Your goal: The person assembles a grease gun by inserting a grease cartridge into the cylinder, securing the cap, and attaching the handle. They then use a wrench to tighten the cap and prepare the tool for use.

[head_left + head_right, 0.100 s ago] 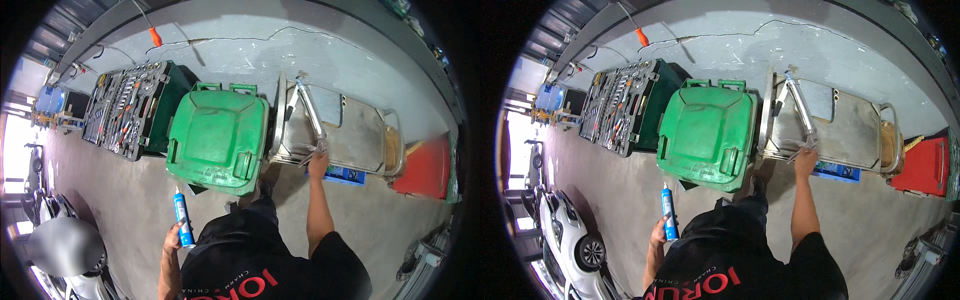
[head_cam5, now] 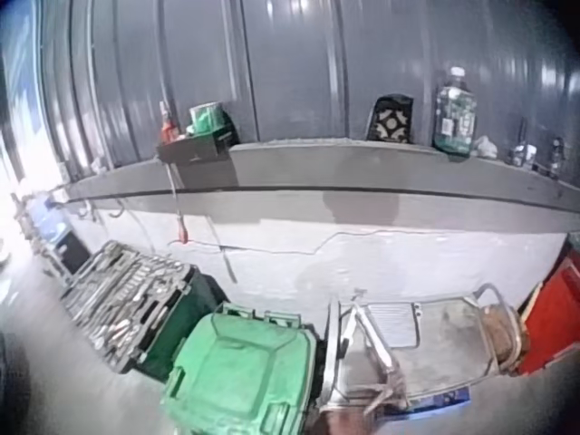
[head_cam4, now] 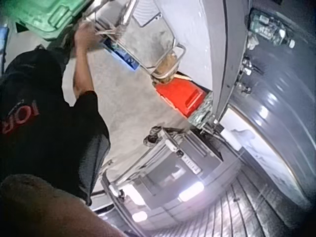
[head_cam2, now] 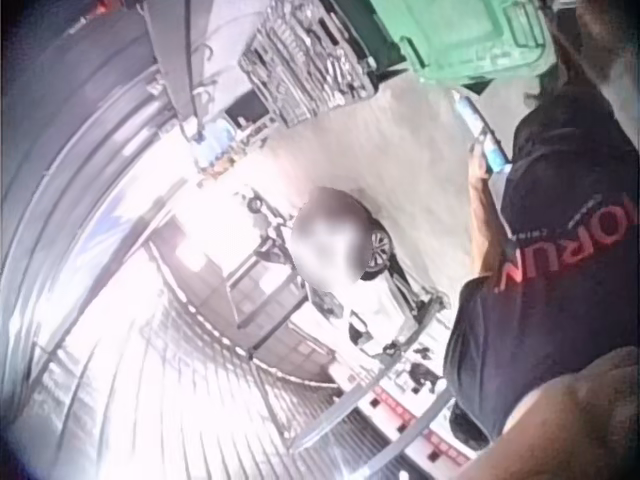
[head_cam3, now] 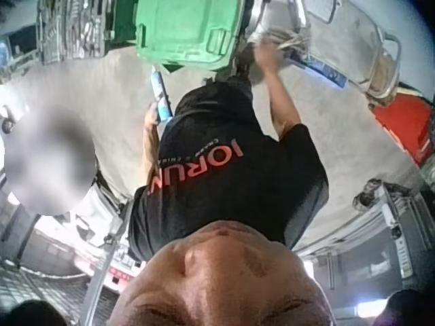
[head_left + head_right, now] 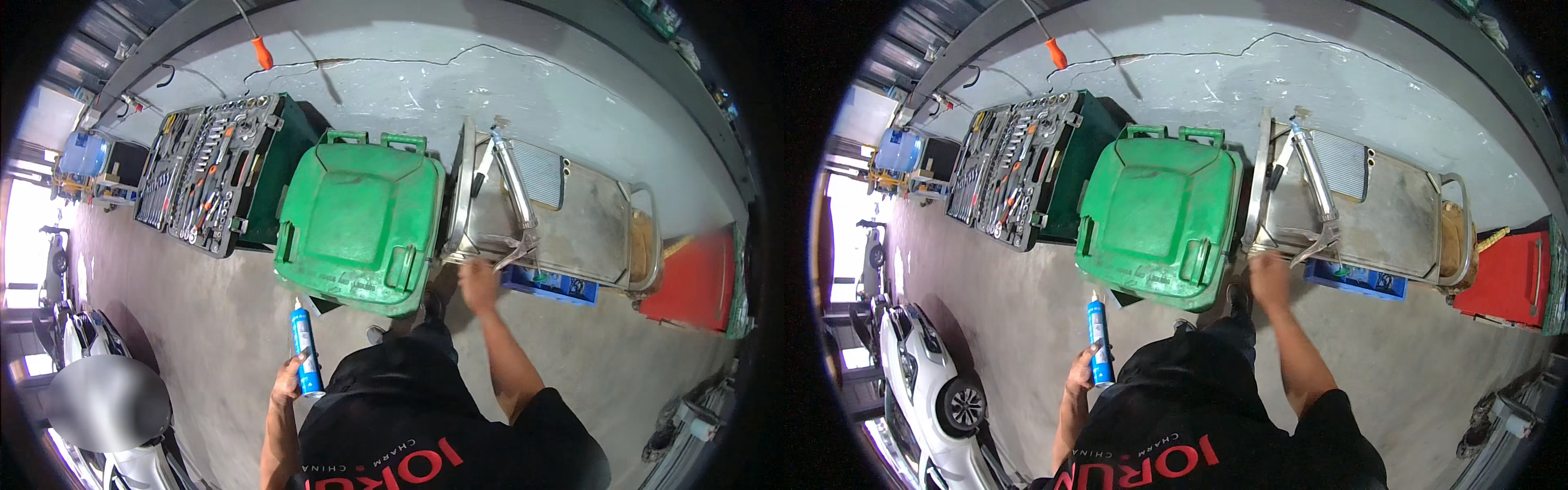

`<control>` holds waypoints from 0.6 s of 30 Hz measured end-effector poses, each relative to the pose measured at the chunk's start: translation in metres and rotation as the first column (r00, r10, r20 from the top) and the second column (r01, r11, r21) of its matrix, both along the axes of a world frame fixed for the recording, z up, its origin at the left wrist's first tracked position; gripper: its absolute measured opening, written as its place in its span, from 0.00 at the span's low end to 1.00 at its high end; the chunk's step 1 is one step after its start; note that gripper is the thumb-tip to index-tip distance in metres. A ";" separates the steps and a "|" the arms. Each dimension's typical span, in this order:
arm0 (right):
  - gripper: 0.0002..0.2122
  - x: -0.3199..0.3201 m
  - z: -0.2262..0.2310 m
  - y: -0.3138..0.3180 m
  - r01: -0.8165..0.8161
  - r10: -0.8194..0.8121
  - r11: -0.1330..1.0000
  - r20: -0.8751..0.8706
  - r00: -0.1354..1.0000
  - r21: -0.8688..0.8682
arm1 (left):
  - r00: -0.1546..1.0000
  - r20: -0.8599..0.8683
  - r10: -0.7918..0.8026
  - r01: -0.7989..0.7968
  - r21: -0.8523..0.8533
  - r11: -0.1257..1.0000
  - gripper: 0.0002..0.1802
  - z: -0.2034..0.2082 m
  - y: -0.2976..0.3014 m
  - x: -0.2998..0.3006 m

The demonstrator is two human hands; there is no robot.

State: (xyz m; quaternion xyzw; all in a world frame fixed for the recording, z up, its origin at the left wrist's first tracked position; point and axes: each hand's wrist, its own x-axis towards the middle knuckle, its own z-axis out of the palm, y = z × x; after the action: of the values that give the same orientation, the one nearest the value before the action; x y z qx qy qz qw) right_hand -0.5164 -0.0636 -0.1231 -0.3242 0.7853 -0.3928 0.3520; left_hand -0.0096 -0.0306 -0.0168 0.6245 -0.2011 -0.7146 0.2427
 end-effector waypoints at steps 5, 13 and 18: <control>0.21 0.134 -0.057 -0.037 -0.238 0.240 0.906 0.040 0.970 0.349 | 0.995 0.030 -0.094 0.092 0.044 0.995 0.32 -0.017 0.004 0.015; 0.14 0.077 0.150 -0.092 -0.373 0.358 0.926 0.448 0.819 -0.059 | 0.808 0.261 -0.527 0.535 0.046 0.844 0.34 -0.009 -0.001 0.053; 0.07 0.034 0.268 -0.193 -0.082 0.160 0.986 0.687 0.709 -0.145 | 0.576 0.385 -0.721 0.754 0.088 0.650 0.33 0.023 -0.043 0.006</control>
State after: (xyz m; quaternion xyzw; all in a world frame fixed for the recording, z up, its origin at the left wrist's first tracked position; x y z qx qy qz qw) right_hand -0.4827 -0.2568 0.1448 -0.2214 0.5508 -0.5021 0.6289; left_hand -0.0033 -0.0739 0.0062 0.6005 -0.5163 -0.6032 -0.0950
